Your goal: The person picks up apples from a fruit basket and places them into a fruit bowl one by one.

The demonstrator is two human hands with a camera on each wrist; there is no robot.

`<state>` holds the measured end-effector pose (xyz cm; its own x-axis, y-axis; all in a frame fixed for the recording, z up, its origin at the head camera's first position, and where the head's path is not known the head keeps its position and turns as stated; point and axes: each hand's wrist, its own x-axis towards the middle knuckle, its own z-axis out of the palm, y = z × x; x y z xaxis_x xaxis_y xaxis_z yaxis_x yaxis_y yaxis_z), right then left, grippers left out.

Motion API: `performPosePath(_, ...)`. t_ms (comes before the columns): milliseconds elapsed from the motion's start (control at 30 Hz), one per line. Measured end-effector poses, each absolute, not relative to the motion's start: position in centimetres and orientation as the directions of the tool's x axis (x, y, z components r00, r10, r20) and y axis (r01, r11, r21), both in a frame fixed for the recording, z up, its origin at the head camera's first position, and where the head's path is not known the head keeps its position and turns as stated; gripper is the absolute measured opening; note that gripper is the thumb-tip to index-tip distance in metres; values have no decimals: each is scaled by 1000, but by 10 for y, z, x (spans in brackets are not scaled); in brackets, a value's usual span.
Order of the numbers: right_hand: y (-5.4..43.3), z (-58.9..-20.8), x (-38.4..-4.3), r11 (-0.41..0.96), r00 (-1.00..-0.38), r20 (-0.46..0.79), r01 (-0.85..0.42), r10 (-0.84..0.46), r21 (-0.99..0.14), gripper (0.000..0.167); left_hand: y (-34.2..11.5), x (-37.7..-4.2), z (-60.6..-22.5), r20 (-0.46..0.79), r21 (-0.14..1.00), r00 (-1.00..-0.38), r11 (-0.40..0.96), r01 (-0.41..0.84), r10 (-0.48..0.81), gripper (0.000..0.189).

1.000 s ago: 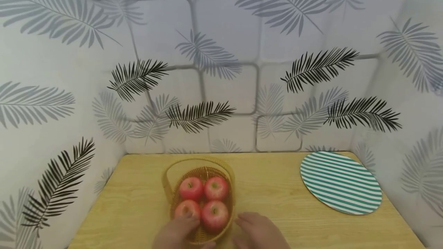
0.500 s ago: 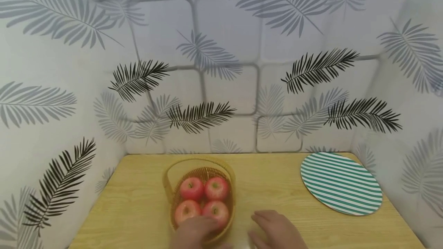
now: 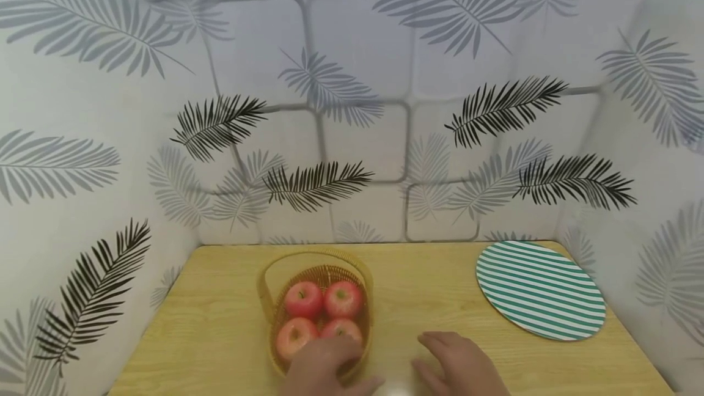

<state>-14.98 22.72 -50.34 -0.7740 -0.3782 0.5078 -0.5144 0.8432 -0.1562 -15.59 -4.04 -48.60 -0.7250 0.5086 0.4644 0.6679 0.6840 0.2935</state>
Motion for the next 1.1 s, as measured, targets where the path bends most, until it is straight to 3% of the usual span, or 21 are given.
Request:
performPosePath(267,241,-497,-148,886,-821,483,-430,-304,-175,36,-26,-159,-485,346,342,-777,700,626,526,58)
performPosePath(733,264,-495,-148,907,-863,432,-373,-262,-195,37,-5,-168,-484,407,239,-679,646,725,611,48)
performPosePath(1100,284,-489,-145,913,-918,348,-297,-192,-280,42,8,-174,-483,404,342,-714,629,698,572,45)
